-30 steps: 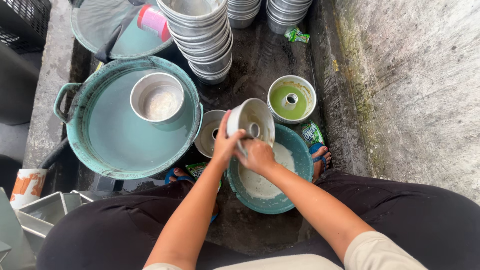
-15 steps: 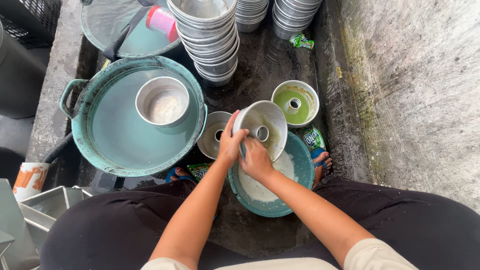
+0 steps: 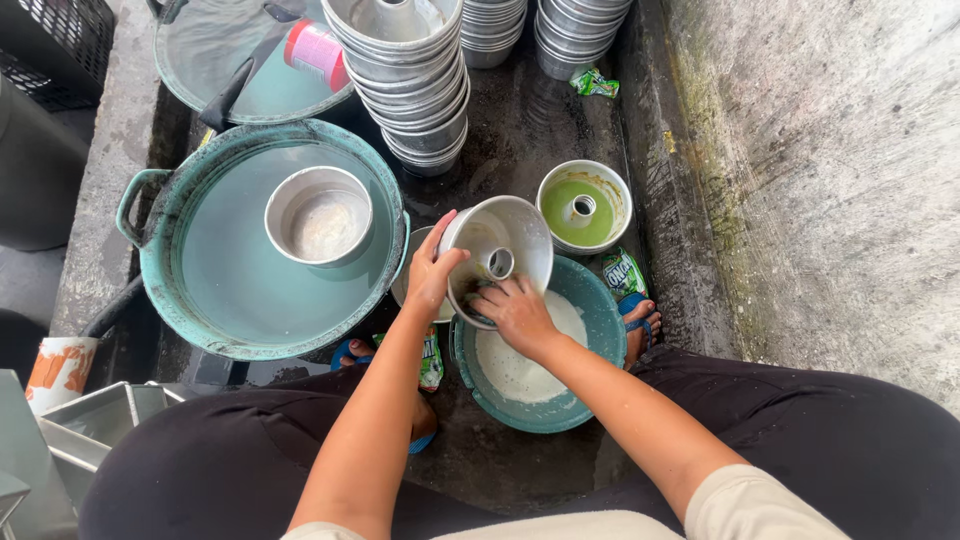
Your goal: The person scrubs multiple small metal baking pans with a sponge and soapy water, rinses them in a basin, and places them in a stack. The person handles each pan individually, scrubbing the interior and exterior surfaces.
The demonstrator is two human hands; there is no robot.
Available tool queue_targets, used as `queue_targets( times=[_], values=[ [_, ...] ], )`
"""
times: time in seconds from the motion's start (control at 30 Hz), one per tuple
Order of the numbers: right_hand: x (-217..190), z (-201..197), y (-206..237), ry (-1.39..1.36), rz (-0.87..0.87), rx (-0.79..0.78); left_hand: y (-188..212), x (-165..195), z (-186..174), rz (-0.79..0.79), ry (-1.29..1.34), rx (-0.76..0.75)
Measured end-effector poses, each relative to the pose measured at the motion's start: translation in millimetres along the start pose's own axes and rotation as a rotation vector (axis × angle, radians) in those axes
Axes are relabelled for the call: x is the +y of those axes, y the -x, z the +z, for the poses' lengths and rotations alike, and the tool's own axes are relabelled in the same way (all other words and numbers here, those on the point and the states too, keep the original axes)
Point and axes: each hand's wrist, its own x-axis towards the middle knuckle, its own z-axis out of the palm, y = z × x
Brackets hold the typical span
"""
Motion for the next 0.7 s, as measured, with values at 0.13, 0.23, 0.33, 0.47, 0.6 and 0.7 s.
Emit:
queue_targets(
  times=[0.13,0.23,0.33,0.47,0.6,0.7],
  values=[
    [-0.5,1.4,-1.3,-0.202,0.299,-0.273,5.3,-6.6,6.4,0.027,0.214,0.11],
    [6.1,-1.8,-1.5,-0.389,0.384,-0.086,10.2,-16.0,13.6,0.174,0.193,0.086],
    [33.0,-13.3,-3.9,-0.478,-0.022,-0.254,0.4,-15.4,-2.9,0.153,0.203,0.045],
    [96.0,-31.5,-23.9,0.272,-0.452,-0.733,-14.8,-7.4,-20.9,-0.031,0.05,-0.065],
    [118.7,-33.3,-37.7,0.595,-0.676,-0.113,-7.7,-4.9,-2.0,-0.344,0.183,-0.074],
    [90.5,-25.5,-27.7,0.258,-0.247,-0.085,-1.2,-2.2,8.4,0.016,0.285,-0.071]
  ],
)
